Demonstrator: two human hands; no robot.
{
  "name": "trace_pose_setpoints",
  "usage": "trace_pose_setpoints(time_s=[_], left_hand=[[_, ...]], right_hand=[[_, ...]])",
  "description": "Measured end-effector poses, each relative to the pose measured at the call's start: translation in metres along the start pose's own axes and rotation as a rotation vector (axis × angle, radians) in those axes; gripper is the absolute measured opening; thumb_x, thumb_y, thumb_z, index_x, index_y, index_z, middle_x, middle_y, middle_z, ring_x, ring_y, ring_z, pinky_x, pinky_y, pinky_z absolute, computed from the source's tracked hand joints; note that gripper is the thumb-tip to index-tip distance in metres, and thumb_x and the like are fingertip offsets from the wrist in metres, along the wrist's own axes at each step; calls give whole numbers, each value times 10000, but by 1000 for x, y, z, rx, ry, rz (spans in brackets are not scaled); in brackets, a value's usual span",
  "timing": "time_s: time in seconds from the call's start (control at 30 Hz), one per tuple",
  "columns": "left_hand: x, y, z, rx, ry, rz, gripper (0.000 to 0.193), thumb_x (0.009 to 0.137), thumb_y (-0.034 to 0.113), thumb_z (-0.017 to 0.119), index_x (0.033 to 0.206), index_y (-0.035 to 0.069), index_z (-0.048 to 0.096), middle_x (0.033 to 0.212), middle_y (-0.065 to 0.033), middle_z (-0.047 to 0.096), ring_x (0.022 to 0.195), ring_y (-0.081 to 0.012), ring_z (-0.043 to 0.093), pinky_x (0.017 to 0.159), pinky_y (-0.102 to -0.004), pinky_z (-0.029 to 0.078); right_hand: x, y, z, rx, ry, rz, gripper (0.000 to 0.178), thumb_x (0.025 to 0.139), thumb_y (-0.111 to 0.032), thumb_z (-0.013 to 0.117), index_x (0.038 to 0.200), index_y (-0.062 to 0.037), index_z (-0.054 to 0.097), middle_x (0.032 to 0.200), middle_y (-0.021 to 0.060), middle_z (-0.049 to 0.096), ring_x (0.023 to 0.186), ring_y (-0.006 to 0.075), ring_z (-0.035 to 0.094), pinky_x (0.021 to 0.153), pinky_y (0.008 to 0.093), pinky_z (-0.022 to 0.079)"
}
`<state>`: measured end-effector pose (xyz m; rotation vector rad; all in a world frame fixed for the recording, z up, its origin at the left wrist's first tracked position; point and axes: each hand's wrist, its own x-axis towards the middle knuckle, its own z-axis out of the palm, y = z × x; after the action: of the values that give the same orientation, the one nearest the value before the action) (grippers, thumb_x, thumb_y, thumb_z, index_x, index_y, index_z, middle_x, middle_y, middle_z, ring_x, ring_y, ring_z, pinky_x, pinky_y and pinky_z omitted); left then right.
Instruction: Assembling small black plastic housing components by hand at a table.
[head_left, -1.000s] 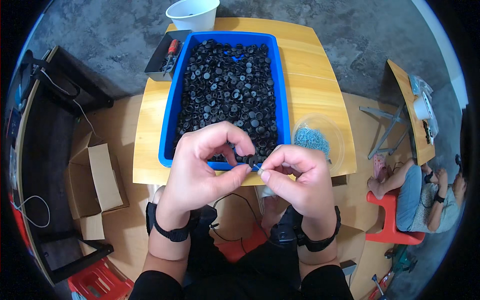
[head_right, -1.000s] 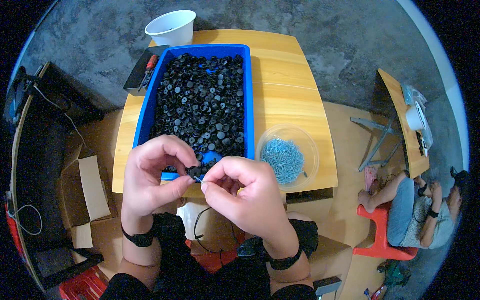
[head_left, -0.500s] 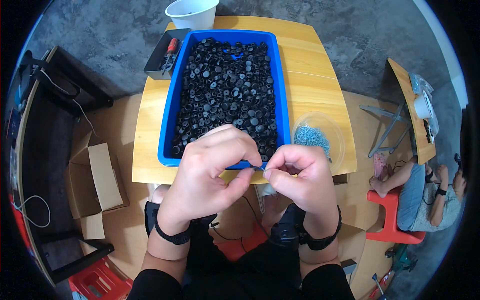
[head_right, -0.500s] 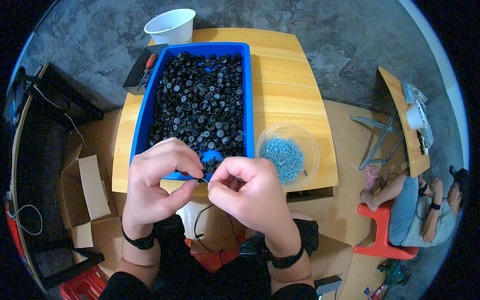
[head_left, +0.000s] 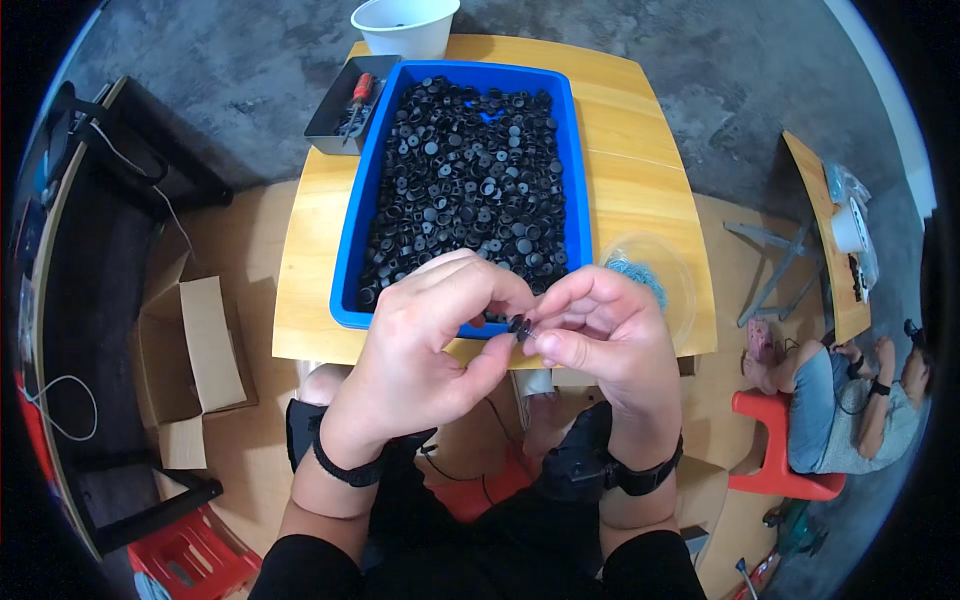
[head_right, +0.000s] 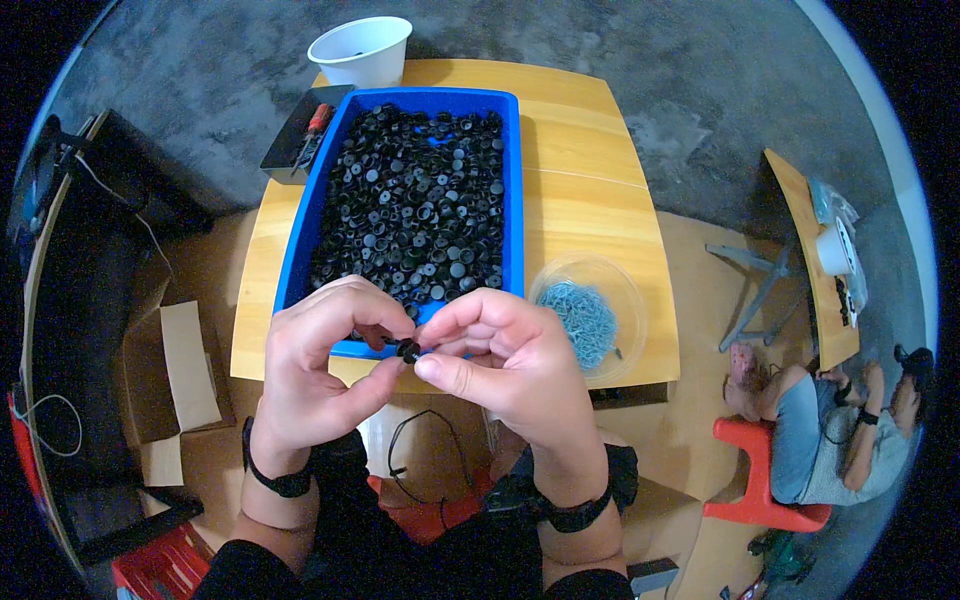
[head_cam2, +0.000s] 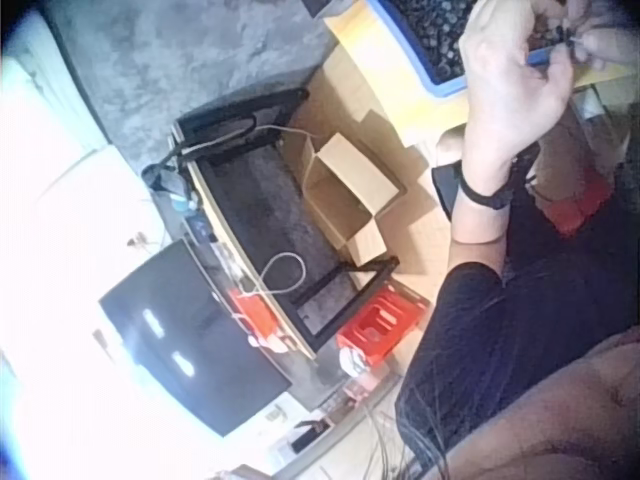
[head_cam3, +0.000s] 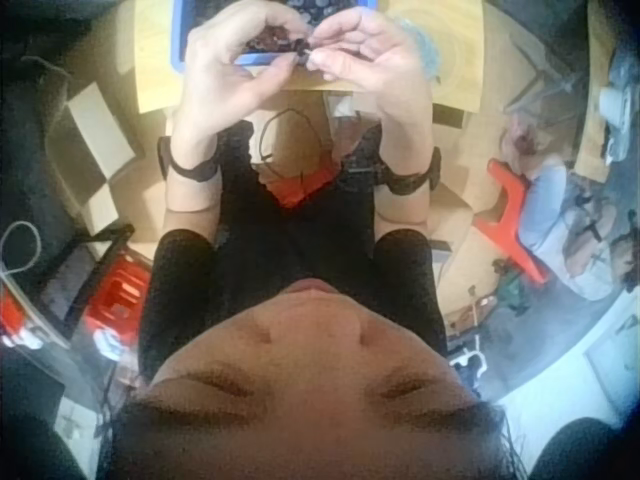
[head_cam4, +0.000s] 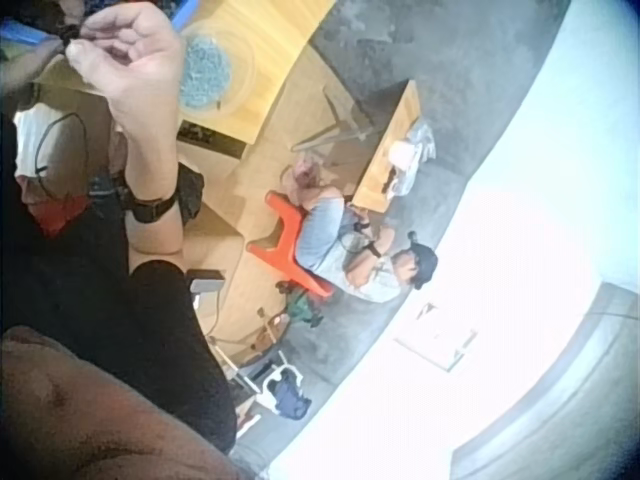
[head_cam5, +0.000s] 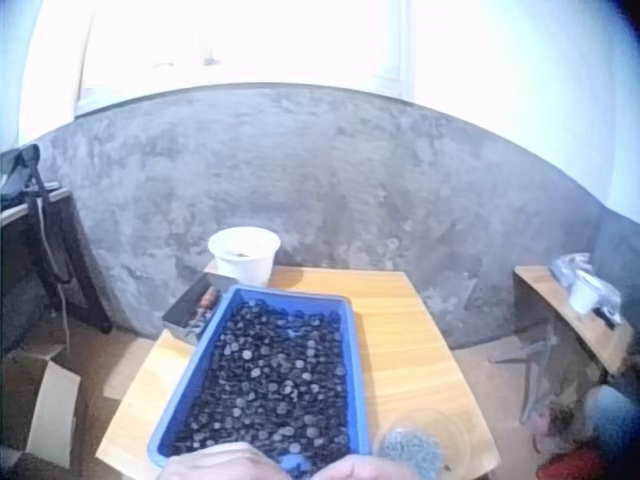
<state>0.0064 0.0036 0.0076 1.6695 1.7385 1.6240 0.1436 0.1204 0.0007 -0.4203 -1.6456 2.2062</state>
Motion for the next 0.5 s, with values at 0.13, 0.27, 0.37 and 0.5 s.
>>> trace_pose_setpoints(time_s=[0.13, 0.27, 0.37, 0.5], left_hand=[[-1, -8, -4, 45, -17, 21, 173, 626, -24, 652, 788, 4, 600, 804, -90, 609, 705, -159, 579, 591, -243, 465], [-5, -26, -16, -345, -9, -170, 223, 679, 8, 711, 895, -20, 661, 891, -84, 598, 784, -130, 562, 645, -217, 445], [-9, -36, -19, -401, 12, -191, 219, 683, -5, 706, 897, -18, 664, 889, -79, 593, 764, -116, 546, 656, -209, 435], [-15, -46, -27, -596, 77, -244, 173, 713, -20, 699, 883, 5, 674, 851, -43, 594, 738, -74, 534, 612, -188, 429]], right_hand=[[7, 9, 2, 67, 23, 3, 161, 765, -16, 676, 883, -8, 568, 810, 58, 627, 736, 119, 613, 659, 226, 494], [21, 15, 3, 194, 20, 7, 184, 766, -24, 676, 903, -15, 553, 809, 78, 631, 716, 144, 625, 632, 237, 502], [30, 20, 10, 269, -12, 22, 207, 769, -34, 675, 925, -21, 540, 815, 91, 635, 705, 158, 629, 611, 243, 505], [41, 25, 21, 310, -64, 23, 218, 782, -45, 665, 958, -15, 540, 826, 92, 636, 709, 161, 631, 606, 242, 506]])
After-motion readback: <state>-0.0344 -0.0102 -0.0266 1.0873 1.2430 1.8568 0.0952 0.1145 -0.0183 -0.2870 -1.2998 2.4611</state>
